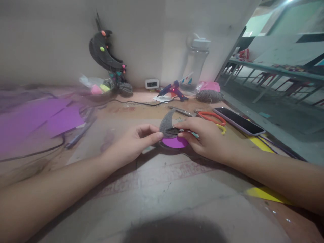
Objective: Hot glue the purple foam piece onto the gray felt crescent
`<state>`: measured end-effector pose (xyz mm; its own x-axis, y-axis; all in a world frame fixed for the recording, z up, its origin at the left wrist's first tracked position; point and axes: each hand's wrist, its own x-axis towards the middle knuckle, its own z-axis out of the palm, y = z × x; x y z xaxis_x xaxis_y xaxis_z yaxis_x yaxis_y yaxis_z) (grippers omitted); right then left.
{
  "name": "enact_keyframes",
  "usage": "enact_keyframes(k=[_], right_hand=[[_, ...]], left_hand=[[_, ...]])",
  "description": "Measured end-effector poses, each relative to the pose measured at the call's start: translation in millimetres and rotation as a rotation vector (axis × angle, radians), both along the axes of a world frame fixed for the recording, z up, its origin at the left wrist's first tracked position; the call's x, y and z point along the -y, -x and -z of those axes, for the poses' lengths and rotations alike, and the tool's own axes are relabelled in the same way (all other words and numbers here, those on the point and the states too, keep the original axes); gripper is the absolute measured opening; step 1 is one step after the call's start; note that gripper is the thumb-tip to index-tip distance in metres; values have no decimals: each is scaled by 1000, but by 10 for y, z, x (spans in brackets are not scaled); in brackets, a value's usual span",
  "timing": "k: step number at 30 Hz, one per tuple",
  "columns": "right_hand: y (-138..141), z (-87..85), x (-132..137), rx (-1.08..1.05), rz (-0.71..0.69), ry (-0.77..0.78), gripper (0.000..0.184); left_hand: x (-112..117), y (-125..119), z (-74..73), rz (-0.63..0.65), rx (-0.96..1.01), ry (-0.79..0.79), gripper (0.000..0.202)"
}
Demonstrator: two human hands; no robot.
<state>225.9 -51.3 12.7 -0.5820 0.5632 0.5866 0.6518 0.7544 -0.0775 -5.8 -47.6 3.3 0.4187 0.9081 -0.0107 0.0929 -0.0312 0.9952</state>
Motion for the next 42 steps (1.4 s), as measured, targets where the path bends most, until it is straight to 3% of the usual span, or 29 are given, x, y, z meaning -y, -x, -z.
enact_keyframes(k=[24,42], right_hand=[[-18,42,-28,-54,-25,57,18],[1,5,0,23,-2,-5,20]], left_hand=[[-10,1,-9,-20,-86,-19,25],[0,-5,-20,4,-76,-40,24]])
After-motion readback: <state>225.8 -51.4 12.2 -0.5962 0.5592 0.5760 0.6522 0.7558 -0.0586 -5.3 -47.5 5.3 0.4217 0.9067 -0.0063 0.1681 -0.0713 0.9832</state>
